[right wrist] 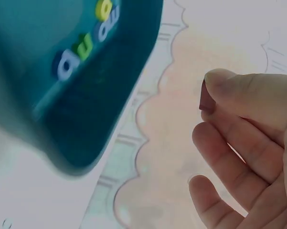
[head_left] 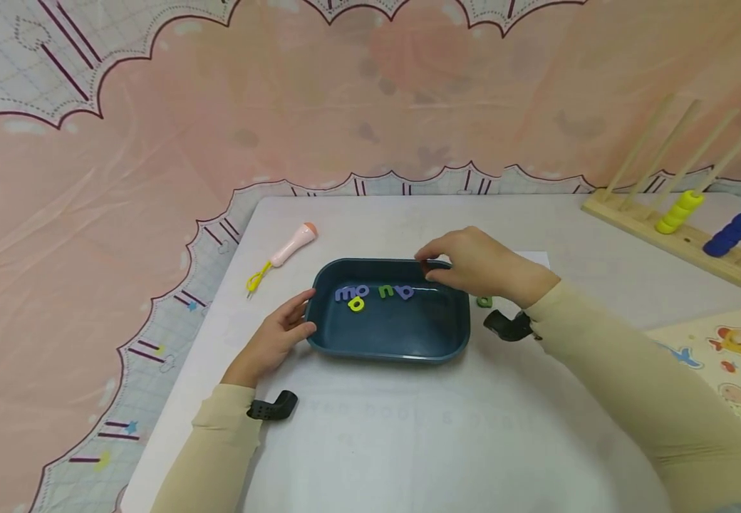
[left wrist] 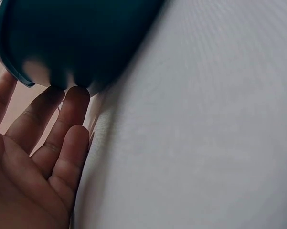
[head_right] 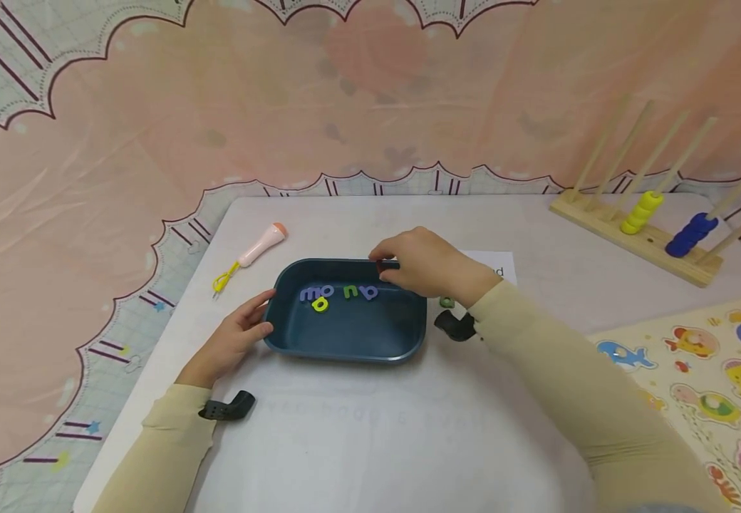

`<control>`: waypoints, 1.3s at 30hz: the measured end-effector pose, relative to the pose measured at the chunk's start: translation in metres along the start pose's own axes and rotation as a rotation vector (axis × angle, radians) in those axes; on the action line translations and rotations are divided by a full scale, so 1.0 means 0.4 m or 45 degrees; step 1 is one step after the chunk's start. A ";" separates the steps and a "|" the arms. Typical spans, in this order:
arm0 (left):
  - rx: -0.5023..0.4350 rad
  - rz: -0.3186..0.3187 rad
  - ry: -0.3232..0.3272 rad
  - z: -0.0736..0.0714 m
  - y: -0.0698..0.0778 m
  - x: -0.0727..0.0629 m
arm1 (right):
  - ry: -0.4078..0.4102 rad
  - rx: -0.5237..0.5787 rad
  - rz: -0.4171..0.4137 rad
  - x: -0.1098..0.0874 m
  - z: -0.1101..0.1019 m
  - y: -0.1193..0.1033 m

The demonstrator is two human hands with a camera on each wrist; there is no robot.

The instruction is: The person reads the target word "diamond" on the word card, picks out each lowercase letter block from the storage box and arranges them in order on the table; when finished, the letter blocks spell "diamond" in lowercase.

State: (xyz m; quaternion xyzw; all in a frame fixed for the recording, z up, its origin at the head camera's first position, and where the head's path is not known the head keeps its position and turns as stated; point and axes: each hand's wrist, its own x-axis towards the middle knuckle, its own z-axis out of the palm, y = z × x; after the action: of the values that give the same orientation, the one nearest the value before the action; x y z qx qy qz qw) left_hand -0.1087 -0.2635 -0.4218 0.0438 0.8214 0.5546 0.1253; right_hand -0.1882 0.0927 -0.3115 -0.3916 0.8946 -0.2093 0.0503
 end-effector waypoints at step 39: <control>-0.022 -0.016 0.000 0.004 0.005 -0.007 | 0.056 0.031 0.373 -0.182 0.056 0.202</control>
State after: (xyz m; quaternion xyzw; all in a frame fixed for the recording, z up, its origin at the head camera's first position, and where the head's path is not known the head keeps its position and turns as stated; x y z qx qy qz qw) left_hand -0.1058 -0.2618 -0.4201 0.0376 0.8168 0.5609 0.1292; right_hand -0.1874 0.1866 -0.3707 -0.2514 0.9405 -0.2190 0.0654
